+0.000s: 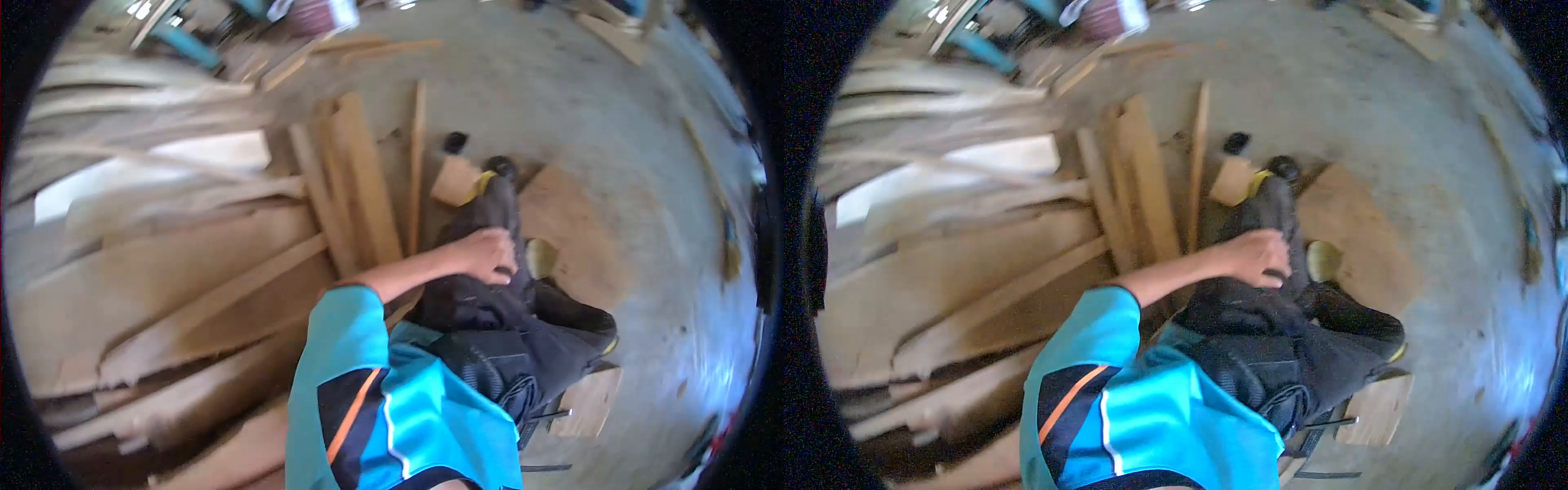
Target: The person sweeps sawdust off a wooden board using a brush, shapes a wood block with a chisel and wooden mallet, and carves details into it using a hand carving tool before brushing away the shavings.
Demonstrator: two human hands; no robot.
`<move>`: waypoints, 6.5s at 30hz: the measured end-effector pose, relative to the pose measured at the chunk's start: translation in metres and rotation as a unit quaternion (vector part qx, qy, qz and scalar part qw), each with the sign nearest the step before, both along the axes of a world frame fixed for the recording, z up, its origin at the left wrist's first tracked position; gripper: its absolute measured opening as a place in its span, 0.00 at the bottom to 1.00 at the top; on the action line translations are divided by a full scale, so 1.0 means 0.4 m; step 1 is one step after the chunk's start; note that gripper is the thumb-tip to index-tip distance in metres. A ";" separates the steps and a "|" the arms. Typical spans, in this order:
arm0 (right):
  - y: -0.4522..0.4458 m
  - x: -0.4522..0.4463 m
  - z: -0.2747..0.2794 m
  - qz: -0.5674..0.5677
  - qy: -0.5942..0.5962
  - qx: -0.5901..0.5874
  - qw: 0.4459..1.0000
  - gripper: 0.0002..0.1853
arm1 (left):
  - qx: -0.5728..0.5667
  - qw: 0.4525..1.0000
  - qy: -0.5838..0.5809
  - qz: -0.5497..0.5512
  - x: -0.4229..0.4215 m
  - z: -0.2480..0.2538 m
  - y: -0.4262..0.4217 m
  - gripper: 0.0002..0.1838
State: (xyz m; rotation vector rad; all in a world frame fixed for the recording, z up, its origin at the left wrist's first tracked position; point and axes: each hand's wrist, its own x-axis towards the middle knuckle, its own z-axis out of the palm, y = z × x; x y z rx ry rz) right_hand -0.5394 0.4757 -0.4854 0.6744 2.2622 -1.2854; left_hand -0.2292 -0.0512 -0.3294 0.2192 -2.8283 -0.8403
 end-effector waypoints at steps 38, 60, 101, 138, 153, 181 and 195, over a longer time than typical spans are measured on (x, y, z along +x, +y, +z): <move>-1.020 0.129 0.192 0.515 0.280 -0.154 0.796 0.05 | 0.142 0.947 -0.185 0.222 -0.214 -0.023 -0.039 0.14; -1.024 0.136 0.192 0.452 0.028 -0.364 0.814 0.08 | 0.125 0.783 0.185 0.581 -0.073 -0.050 -0.272 0.11; -1.336 0.008 0.175 0.562 0.148 -0.255 0.773 0.06 | -0.053 0.957 -0.247 0.142 -0.125 -0.341 -0.530 0.39; -1.094 0.191 0.263 0.423 0.202 -0.222 0.855 0.09 | 0.208 0.814 0.316 0.441 -0.031 -0.294 -0.452 0.30; -1.154 0.071 0.323 0.622 0.074 -0.092 0.774 0.03 | 0.008 0.836 0.070 0.545 0.453 -0.015 0.116 0.24; -1.356 0.279 0.161 0.775 0.065 -0.351 0.521 0.04 | -0.049 0.803 0.167 0.569 0.039 -0.398 -0.333 0.15; -1.719 0.270 0.189 0.752 0.234 -0.167 0.593 0.06 | -0.021 0.795 0.017 0.607 0.048 -0.366 -0.344 0.16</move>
